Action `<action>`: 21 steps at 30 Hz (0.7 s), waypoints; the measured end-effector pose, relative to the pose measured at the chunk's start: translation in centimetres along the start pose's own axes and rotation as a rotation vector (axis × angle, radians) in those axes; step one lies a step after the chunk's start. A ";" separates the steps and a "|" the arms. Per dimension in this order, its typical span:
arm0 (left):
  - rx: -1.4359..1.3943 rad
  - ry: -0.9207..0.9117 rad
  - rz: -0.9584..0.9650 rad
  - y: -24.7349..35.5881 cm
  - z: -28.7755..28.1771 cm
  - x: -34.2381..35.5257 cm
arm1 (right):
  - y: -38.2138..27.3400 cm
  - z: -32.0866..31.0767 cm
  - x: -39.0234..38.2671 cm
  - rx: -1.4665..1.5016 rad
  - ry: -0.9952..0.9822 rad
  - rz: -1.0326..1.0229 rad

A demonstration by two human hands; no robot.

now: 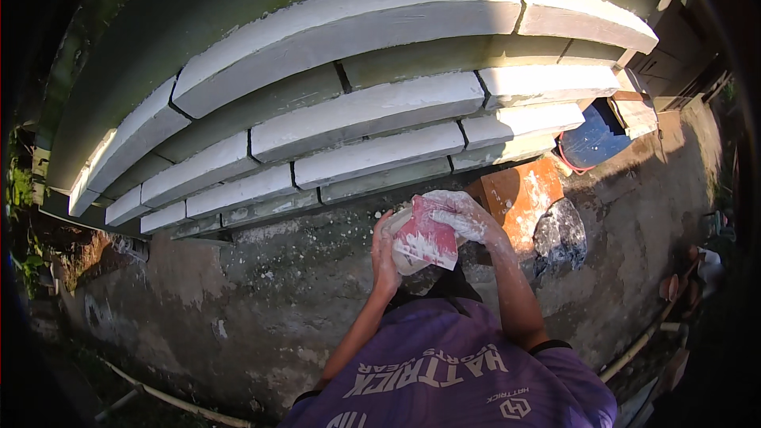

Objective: Applying and smoothing white plaster compound on decorative wall ledges using a putty knife and sponge.

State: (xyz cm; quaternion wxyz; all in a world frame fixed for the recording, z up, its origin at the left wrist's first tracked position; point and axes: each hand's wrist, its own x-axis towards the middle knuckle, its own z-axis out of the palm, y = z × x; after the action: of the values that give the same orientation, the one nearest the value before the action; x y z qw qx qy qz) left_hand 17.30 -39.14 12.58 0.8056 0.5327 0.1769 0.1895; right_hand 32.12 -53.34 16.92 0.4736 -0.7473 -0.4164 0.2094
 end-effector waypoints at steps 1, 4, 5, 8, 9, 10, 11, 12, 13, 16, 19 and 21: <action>-0.040 0.003 -0.028 0.2 -0.6 -0.1 | -0.8 0.1 -0.5 0.214 0.060 0.104; -0.016 0.003 -0.010 -0.3 -2.7 -0.2 | -2.2 0.5 -1.1 0.341 0.143 0.194; -0.017 -0.010 -0.012 -0.4 -3.2 -0.1 | -2.5 0.8 -1.3 0.263 0.166 0.190; 0.009 -0.005 -0.006 -0.3 -4.1 -0.1 | -0.6 2.9 -0.7 -0.117 0.125 -0.006; 0.025 -0.031 -0.010 0.1 -4.1 -0.2 | -0.3 3.6 -0.6 -0.121 0.140 0.001; 0.041 -0.057 -0.015 0.4 -4.0 -0.3 | -0.1 4.6 -0.4 -0.169 0.110 -0.033; 0.042 -0.067 -0.019 0.6 -4.1 -0.4 | -0.7 5.5 0.0 -0.214 0.072 -0.068; 0.019 -0.060 -0.051 0.7 -4.3 -0.5 | -1.9 5.5 0.3 -0.050 0.033 -0.029; -0.004 -0.053 -0.084 0.7 -4.4 -0.6 | -1.6 5.7 0.0 -0.050 0.042 -0.022; 0.032 -0.049 -0.049 0.5 -4.8 -0.4 | -2.5 5.1 -0.8 0.174 0.157 0.107; -0.012 0.000 -0.037 -0.7 -6.0 -0.1 | -2.8 3.9 -2.1 0.514 0.286 0.236; -0.024 -0.029 -0.049 -1.1 -6.2 0.1 | -1.2 3.1 -3.2 0.550 0.357 0.307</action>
State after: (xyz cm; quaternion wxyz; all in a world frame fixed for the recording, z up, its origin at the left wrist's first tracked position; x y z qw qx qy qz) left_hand 14.54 -34.59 9.29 0.8189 0.5211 0.1758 0.1644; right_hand 27.62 -54.07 16.30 0.6852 -0.6706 -0.1380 0.2483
